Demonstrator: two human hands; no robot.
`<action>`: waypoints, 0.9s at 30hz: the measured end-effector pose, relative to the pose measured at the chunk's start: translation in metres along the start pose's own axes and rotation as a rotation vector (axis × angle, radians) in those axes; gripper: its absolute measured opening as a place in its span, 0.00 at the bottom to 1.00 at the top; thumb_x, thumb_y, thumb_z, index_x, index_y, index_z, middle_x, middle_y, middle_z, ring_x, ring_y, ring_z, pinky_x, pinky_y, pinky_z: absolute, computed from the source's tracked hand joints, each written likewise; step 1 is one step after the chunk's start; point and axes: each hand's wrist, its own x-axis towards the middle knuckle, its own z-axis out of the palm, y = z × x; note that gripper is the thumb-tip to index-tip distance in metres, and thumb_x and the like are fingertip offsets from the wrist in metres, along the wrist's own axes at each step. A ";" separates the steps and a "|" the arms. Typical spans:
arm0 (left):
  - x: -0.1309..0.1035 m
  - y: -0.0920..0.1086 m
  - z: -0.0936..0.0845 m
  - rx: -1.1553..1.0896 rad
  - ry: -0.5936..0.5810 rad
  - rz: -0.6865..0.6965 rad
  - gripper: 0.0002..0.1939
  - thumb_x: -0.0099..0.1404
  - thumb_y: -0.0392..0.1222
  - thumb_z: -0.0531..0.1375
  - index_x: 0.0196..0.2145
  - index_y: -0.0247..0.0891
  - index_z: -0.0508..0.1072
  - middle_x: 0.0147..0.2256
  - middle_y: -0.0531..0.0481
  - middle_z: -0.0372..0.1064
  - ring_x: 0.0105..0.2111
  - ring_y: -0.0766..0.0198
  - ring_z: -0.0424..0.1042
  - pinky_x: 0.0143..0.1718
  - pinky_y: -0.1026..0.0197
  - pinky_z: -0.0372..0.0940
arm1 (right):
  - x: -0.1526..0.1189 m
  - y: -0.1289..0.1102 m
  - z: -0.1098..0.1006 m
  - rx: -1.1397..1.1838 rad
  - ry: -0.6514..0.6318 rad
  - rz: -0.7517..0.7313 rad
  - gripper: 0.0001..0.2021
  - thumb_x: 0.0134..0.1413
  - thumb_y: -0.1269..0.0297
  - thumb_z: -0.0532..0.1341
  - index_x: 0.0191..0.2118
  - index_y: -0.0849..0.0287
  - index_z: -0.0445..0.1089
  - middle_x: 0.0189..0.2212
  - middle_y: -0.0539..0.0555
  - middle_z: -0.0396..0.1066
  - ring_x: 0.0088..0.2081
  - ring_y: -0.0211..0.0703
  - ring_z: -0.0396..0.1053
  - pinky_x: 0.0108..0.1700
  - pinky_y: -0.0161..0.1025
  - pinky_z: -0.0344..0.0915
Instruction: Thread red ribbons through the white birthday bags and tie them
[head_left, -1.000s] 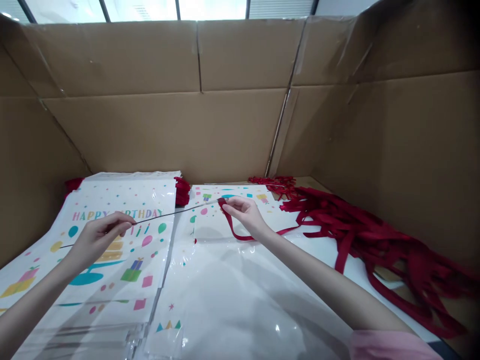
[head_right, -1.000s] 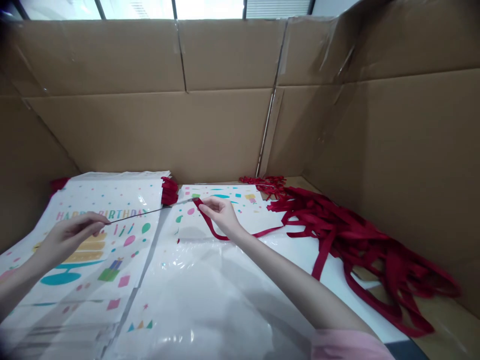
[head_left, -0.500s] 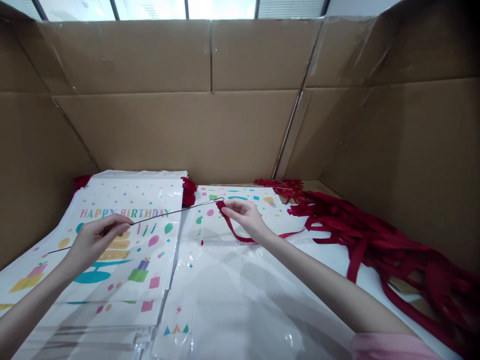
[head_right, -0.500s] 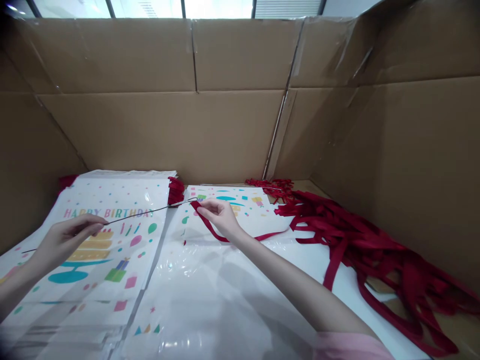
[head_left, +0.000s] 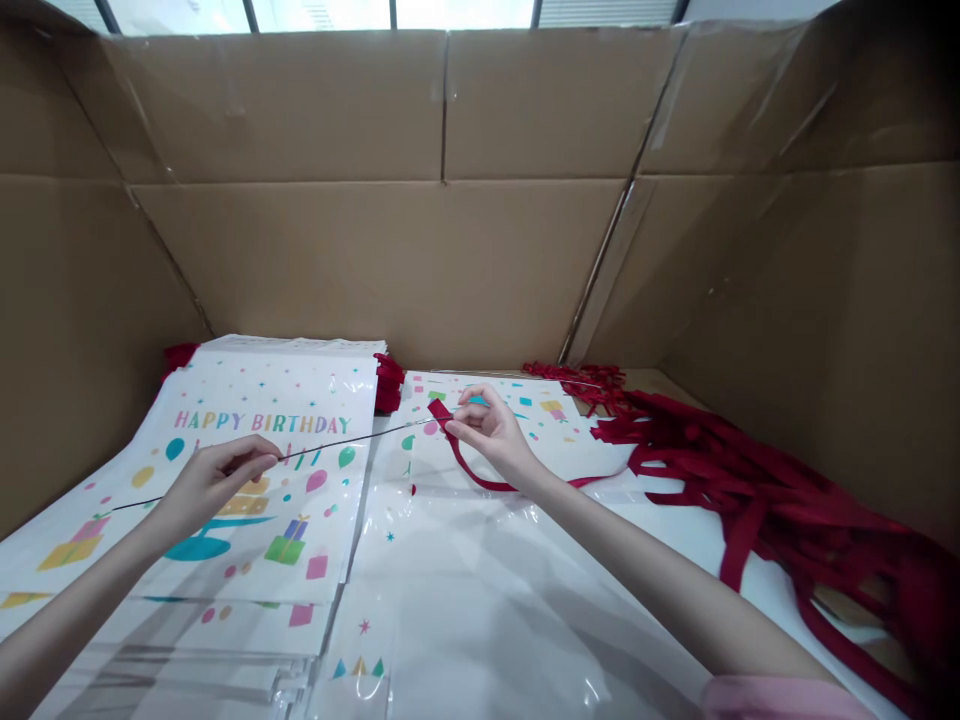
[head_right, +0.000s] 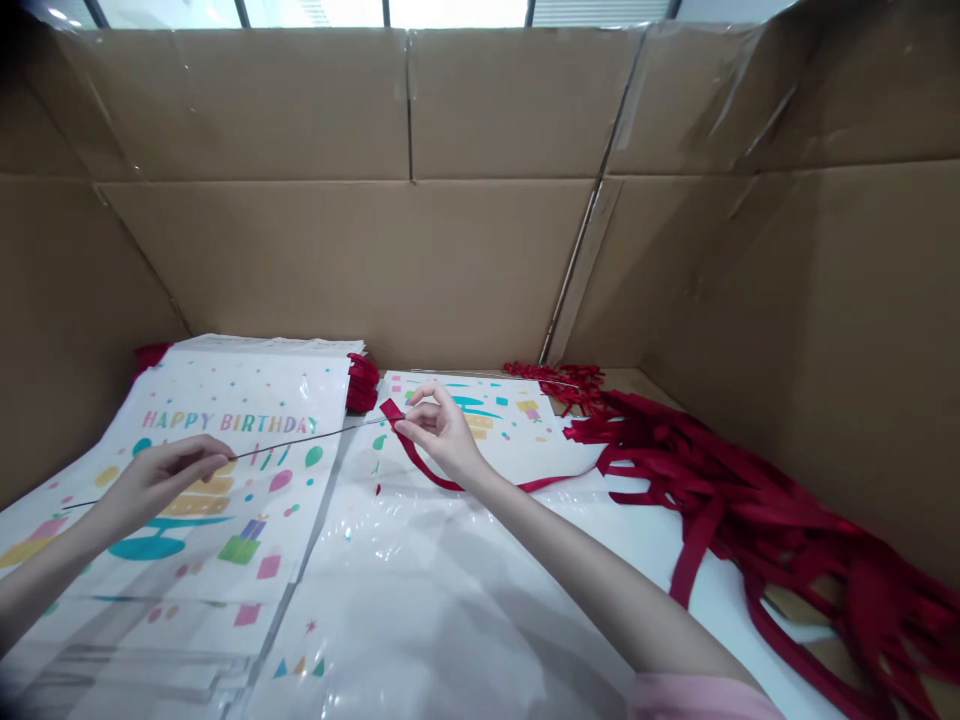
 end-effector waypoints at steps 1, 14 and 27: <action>0.000 -0.001 0.000 -0.030 -0.040 -0.016 0.20 0.62 0.58 0.53 0.32 0.38 0.71 0.30 0.49 0.69 0.27 0.65 0.65 0.25 0.69 0.59 | 0.000 0.001 0.000 -0.013 -0.019 -0.018 0.17 0.47 0.60 0.66 0.39 0.55 0.58 0.26 0.47 0.67 0.30 0.35 0.67 0.37 0.35 0.64; 0.004 0.028 -0.005 -0.117 -0.433 0.022 0.18 0.63 0.55 0.52 0.34 0.37 0.70 0.25 0.52 0.58 0.23 0.70 0.56 0.23 0.70 0.51 | -0.015 -0.005 0.008 -0.338 -0.083 -0.158 0.06 0.54 0.64 0.60 0.33 0.57 0.74 0.32 0.52 0.73 0.34 0.39 0.69 0.37 0.36 0.65; 0.036 0.138 0.052 -0.126 -0.251 0.266 0.15 0.65 0.52 0.53 0.32 0.36 0.66 0.21 0.57 0.56 0.21 0.73 0.51 0.22 0.70 0.47 | -0.027 -0.016 0.030 -0.244 -0.036 -0.106 0.08 0.51 0.63 0.61 0.36 0.59 0.74 0.34 0.52 0.74 0.36 0.40 0.70 0.40 0.36 0.66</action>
